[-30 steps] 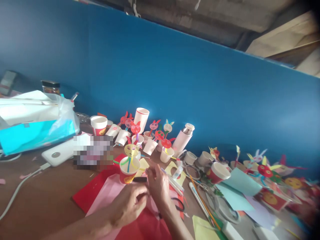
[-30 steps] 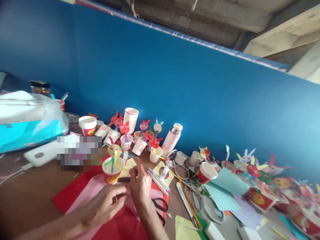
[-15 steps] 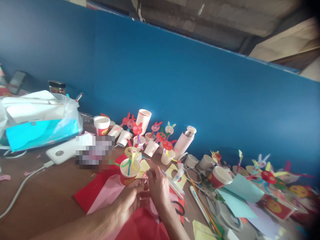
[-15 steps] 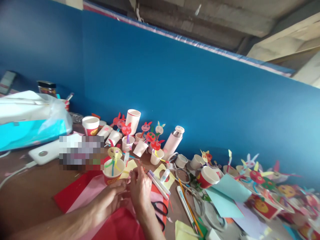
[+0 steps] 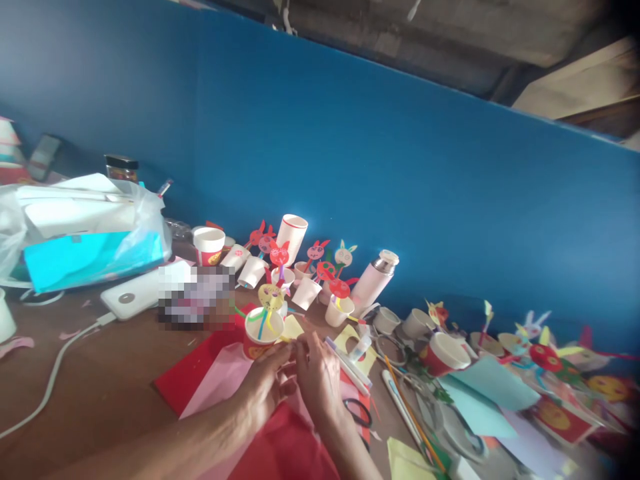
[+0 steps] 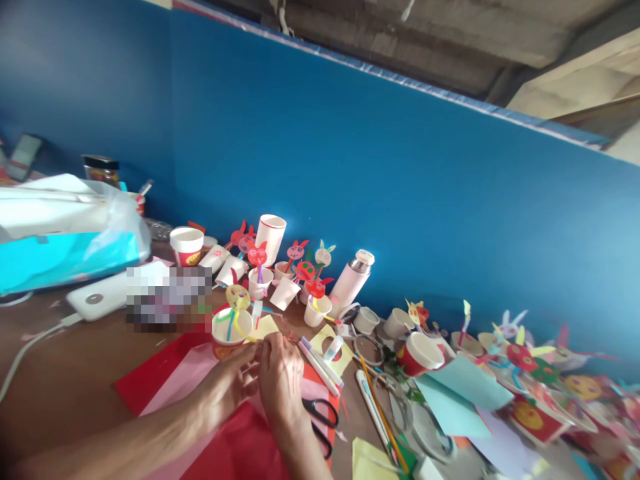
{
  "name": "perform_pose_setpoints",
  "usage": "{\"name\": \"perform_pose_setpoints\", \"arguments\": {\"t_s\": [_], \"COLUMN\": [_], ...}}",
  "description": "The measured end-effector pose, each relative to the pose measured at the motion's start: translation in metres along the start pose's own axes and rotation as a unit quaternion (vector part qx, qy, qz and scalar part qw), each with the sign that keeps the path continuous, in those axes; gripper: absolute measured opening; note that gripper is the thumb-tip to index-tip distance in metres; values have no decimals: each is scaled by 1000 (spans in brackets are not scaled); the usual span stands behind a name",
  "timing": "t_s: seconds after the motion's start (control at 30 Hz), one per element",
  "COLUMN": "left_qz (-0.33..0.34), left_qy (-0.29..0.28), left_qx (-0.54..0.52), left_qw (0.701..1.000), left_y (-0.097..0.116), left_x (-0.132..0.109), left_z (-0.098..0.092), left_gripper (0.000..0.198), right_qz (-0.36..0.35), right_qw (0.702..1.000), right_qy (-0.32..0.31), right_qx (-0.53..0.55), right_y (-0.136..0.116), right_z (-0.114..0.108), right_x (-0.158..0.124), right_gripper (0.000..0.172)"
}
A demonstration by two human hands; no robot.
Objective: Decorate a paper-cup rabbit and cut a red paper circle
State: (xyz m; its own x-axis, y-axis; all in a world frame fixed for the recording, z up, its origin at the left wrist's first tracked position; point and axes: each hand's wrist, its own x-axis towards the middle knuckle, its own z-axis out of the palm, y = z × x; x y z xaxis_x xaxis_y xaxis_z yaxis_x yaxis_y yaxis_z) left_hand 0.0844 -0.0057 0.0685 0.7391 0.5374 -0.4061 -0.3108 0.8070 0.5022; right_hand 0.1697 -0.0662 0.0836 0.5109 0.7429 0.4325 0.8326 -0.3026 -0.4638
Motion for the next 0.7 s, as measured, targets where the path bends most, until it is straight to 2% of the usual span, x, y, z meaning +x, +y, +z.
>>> {"name": "perform_pose_setpoints", "arguments": {"t_s": [0.23, 0.7], "left_qz": [2, 28], "left_qy": [23, 10], "left_qx": [16, 32], "left_qw": [1000, 999], "left_y": [0, -5], "left_x": [4, 8], "left_z": [-4, -9], "left_gripper": [22, 22], "right_qz": [-54, -52], "right_qw": [997, 997], "right_qy": [19, 2], "right_qx": [-55, -51], "right_y": [2, -3], "right_z": [1, -4], "right_x": [-2, 0], "right_gripper": [18, 19]}}
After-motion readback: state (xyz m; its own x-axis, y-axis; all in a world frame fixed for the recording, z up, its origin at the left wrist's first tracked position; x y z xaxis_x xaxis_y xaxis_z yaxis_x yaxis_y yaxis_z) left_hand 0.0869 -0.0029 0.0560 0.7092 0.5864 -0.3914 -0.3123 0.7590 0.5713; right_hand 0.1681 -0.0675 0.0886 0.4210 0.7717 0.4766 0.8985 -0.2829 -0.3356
